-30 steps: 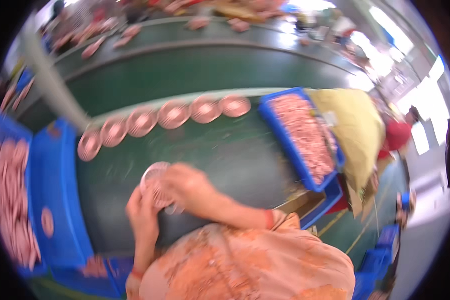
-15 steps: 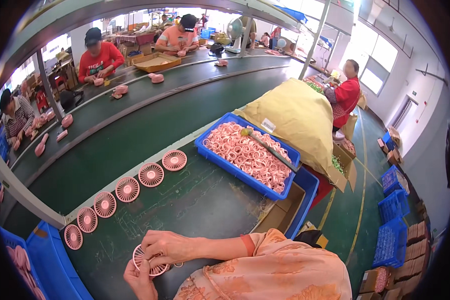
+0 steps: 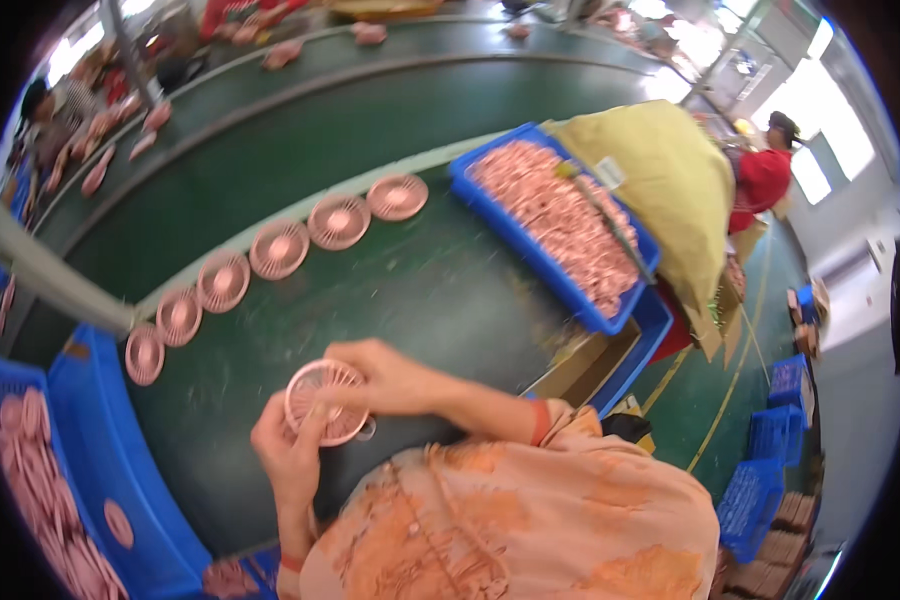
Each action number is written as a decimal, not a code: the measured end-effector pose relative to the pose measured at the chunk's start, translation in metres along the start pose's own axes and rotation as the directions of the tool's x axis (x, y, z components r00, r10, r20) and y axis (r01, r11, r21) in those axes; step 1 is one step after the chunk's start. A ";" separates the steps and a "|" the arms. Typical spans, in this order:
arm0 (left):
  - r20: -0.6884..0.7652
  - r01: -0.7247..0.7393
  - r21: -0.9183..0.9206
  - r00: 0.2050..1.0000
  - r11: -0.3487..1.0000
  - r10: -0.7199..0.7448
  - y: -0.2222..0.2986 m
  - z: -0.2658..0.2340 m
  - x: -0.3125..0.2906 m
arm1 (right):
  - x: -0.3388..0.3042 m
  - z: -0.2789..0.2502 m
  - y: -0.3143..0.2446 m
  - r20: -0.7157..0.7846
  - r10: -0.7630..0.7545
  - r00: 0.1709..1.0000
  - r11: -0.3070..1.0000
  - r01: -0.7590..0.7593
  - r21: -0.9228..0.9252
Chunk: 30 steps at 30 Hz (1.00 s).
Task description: The person assembles fan covers by inserting small plastic rings into them by hand and arranging the assembled covers in rows on the table.
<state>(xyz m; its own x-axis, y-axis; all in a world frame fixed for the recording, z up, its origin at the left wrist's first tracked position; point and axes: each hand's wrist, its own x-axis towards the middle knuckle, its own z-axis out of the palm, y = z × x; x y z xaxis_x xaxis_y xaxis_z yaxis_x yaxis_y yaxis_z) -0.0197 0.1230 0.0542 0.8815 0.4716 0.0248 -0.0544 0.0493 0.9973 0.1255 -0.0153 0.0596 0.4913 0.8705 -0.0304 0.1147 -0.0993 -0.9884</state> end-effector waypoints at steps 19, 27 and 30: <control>-0.106 0.105 -0.318 0.984 0.942 -0.145 -0.014 0.015 0.013 | 0.008 0.006 -0.019 -0.287 -0.406 0.868 0.884 0.293 -0.365; -0.094 0.128 -0.472 0.976 0.872 -0.194 -0.029 0.012 0.011 | 0.004 0.013 -0.016 -0.027 -0.526 0.850 0.707 0.419 -0.570; -0.077 0.156 -0.465 0.973 0.871 -0.216 -0.028 0.012 0.013 | 0.004 0.015 -0.017 -0.036 -0.545 0.837 0.677 0.414 -0.609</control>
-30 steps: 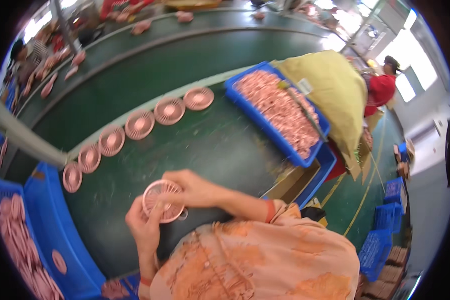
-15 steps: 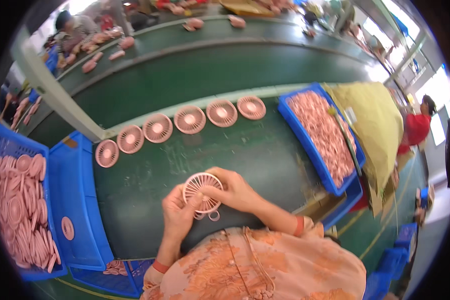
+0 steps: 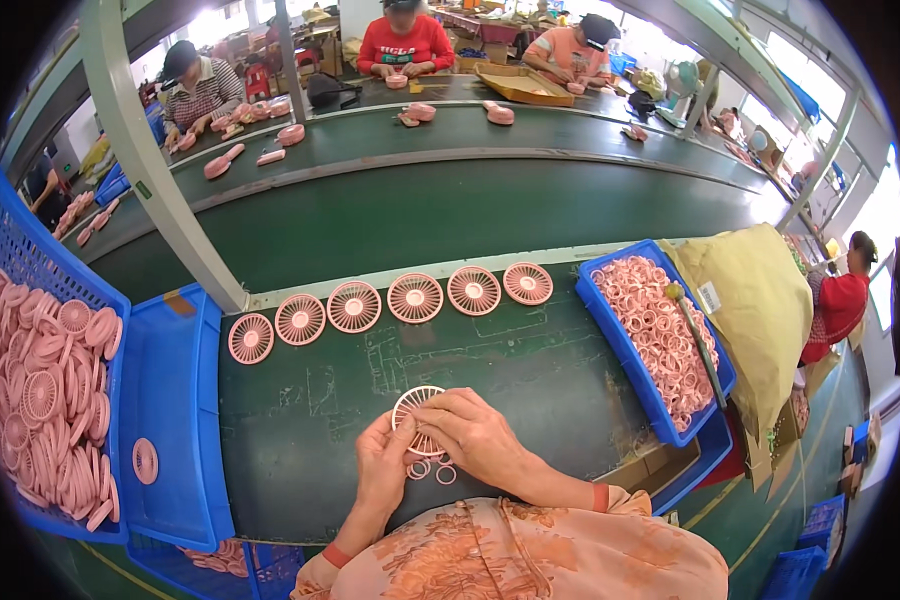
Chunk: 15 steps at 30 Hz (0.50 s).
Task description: The person assembles fan covers by inserting small plastic rings into them by hand and arranging the assembled covers in rows on the table.
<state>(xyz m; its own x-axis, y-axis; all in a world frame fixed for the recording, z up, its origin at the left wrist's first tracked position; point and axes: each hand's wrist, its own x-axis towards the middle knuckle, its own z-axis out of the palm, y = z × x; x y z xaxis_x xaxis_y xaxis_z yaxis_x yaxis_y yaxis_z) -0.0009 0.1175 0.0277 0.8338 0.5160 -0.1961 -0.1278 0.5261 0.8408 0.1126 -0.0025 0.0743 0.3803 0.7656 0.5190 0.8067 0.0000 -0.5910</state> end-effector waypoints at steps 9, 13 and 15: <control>0.131 0.074 0.065 0.988 0.995 -0.082 0.023 -0.007 -0.003 | -0.006 -0.009 0.008 0.007 -0.213 0.977 0.977 0.213 -0.001; 0.169 0.064 0.110 0.982 0.992 -0.082 0.032 -0.006 -0.003 | -0.006 -0.011 0.002 -0.033 -0.177 0.984 0.982 0.179 0.062; 0.201 0.022 0.118 0.978 0.993 -0.046 0.030 -0.003 -0.004 | -0.004 -0.007 0.005 -0.080 -0.125 0.989 0.983 0.135 0.126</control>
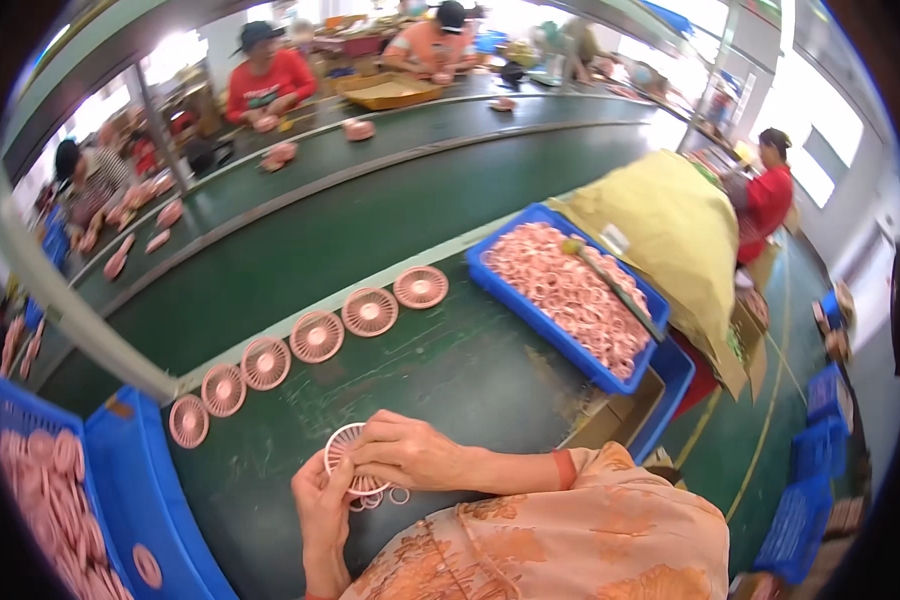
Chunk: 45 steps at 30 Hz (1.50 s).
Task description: The person assembles fan covers by inserting small plastic rings into them by hand and arranging the assembled covers in rows on the table.
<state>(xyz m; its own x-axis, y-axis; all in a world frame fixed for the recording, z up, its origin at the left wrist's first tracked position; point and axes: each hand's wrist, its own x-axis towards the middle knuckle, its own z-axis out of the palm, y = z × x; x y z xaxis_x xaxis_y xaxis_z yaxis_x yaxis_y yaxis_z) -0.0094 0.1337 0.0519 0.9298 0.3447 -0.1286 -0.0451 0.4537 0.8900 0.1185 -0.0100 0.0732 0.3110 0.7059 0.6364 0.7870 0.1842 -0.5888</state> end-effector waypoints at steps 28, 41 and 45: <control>0.072 -0.144 0.413 0.990 0.899 0.125 -0.001 0.023 -0.007 | -0.016 -0.024 0.009 0.319 0.536 0.781 0.671 -0.624 0.400; -0.262 -0.089 0.703 0.890 0.705 0.373 -0.002 -0.015 -0.034 | -0.045 -0.087 0.134 -0.317 0.249 0.915 0.556 -0.403 -0.727; -0.258 -0.096 0.776 0.853 0.624 0.453 0.003 -0.032 -0.041 | -0.033 -0.068 0.084 -0.347 0.207 0.915 0.643 -0.394 -0.656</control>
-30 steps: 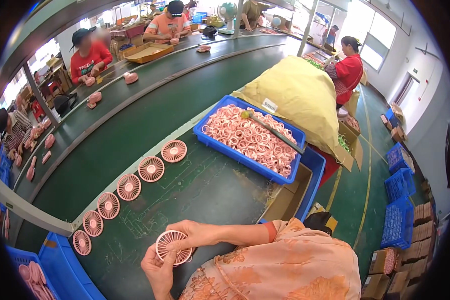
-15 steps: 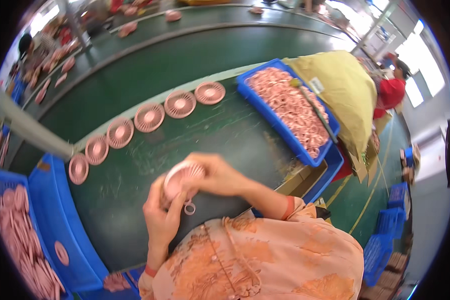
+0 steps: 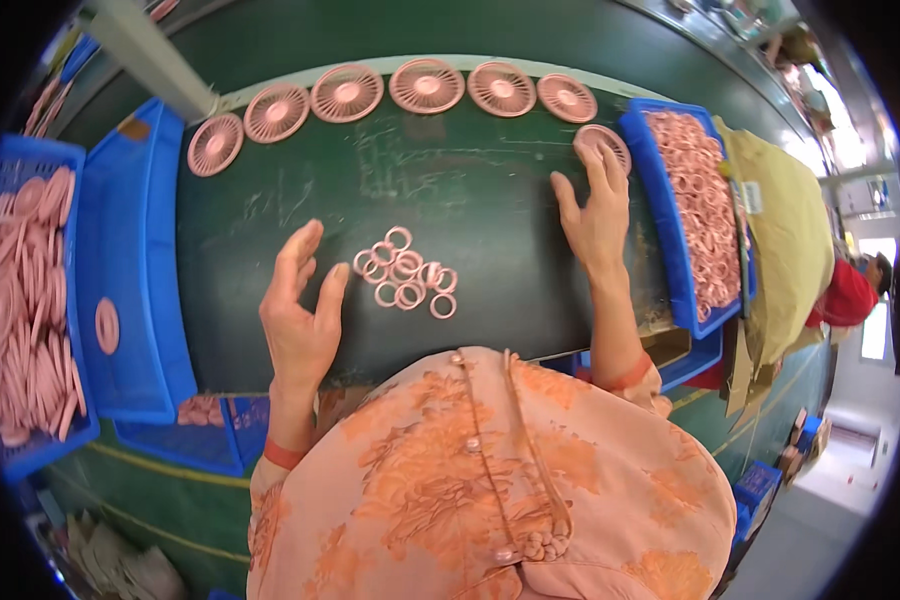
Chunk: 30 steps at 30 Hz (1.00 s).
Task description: The person assembles fan covers by inserting small plastic rings into them by hand and arranging the assembled covers in rows on the table.
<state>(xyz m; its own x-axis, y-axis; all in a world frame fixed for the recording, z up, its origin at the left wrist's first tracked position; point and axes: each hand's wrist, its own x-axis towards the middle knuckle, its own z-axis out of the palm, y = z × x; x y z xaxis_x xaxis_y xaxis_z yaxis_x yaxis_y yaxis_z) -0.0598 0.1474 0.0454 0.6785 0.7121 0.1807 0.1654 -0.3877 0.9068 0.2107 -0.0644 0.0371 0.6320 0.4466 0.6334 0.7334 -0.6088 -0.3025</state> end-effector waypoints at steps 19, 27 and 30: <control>-0.424 0.270 0.764 0.894 0.586 0.141 -0.047 -0.232 0.015 | -0.042 -0.002 -0.098 0.719 -0.093 0.689 0.630 -0.518 0.578; -0.410 0.512 0.815 0.840 0.270 -0.356 -0.153 -0.319 0.034 | -0.027 -0.016 -0.099 0.797 0.044 0.602 0.324 -0.763 0.559; -0.309 0.484 0.827 0.817 0.288 -0.487 -0.126 -0.309 0.041 | -0.026 -0.014 -0.099 0.813 -0.006 0.583 0.118 -0.807 0.579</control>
<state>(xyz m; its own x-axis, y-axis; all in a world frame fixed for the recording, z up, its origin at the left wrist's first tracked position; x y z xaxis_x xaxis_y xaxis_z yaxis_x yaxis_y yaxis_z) -0.2745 0.4063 0.0564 0.2529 0.9513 -0.1761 0.9674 -0.2510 0.0334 0.1181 -0.0249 0.0603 0.5670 0.7970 -0.2080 -0.2785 -0.0521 -0.9590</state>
